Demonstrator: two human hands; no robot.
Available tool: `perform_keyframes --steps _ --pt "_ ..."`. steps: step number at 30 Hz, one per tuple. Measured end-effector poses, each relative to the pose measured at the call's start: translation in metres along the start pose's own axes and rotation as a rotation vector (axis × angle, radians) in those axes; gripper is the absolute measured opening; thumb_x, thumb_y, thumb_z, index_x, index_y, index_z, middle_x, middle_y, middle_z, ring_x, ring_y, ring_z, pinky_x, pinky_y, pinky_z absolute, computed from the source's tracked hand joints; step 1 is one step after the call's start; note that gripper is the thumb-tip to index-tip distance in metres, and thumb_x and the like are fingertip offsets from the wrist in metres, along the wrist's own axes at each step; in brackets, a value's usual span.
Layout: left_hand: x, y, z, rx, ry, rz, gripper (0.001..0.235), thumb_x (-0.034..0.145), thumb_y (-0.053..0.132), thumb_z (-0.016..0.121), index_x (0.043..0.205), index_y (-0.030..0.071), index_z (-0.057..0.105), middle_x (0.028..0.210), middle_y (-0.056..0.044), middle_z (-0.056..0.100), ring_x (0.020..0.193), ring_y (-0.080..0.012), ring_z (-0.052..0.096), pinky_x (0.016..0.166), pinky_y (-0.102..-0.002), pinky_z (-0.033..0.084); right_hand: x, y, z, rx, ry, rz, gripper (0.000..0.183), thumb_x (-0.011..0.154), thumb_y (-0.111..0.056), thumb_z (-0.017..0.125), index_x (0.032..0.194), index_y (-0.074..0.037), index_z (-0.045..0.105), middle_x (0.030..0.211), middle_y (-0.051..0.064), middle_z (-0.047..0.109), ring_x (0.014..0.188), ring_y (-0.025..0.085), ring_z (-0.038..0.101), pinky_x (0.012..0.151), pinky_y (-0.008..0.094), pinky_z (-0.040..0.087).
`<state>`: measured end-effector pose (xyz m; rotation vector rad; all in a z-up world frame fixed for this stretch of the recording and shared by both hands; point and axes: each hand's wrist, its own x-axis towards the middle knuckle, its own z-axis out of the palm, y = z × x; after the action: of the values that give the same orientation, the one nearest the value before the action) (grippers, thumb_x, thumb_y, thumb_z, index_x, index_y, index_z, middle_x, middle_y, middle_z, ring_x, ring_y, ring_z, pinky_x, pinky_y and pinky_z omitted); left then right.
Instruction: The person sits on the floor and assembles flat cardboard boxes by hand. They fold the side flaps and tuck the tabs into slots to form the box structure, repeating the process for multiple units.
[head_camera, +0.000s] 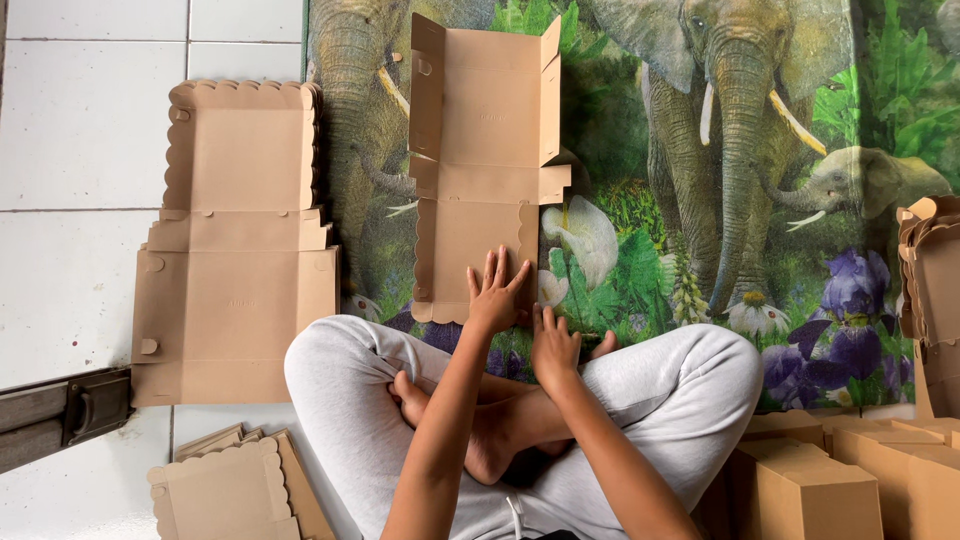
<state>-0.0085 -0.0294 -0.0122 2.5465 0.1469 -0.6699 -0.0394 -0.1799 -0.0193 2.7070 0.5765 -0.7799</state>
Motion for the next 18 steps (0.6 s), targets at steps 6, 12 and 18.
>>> perform_keyframes --steps 6,12,18 --pt "0.009 -0.005 0.012 0.015 0.003 0.000 0.100 0.079 0.046 0.074 0.157 0.040 0.010 0.166 -0.008 -0.009 0.152 -0.0297 -0.009 0.117 -0.064 -0.002 0.038 0.003 -0.024 0.076 -0.033 0.049 0.066 0.095 -0.011 0.037 0.157 -0.020 0.017 0.136 0.009 0.043 0.115 0.029 0.049 0.080 0.046 0.047" --pt "-0.006 0.008 -0.006 0.021 0.020 -0.025 0.098 0.078 0.053 0.068 0.156 0.040 0.009 0.166 -0.006 -0.006 0.152 -0.0290 -0.009 0.116 -0.066 -0.003 0.088 0.011 -0.089 0.071 -0.043 0.077 0.069 0.097 -0.013 0.035 0.158 -0.036 0.011 0.132 0.010 0.052 0.122 0.031 0.051 0.086 0.048 0.044" --pt "-0.020 0.046 -0.006 0.063 0.124 -0.148 0.076 0.092 0.052 0.046 0.157 0.030 0.015 0.166 -0.010 0.001 0.151 -0.0346 -0.007 0.113 -0.070 -0.003 0.155 0.016 -0.111 0.060 0.026 0.115 0.064 0.101 -0.021 0.036 0.156 -0.038 0.011 0.131 0.012 0.050 0.120 0.030 0.048 0.084 0.047 0.044"
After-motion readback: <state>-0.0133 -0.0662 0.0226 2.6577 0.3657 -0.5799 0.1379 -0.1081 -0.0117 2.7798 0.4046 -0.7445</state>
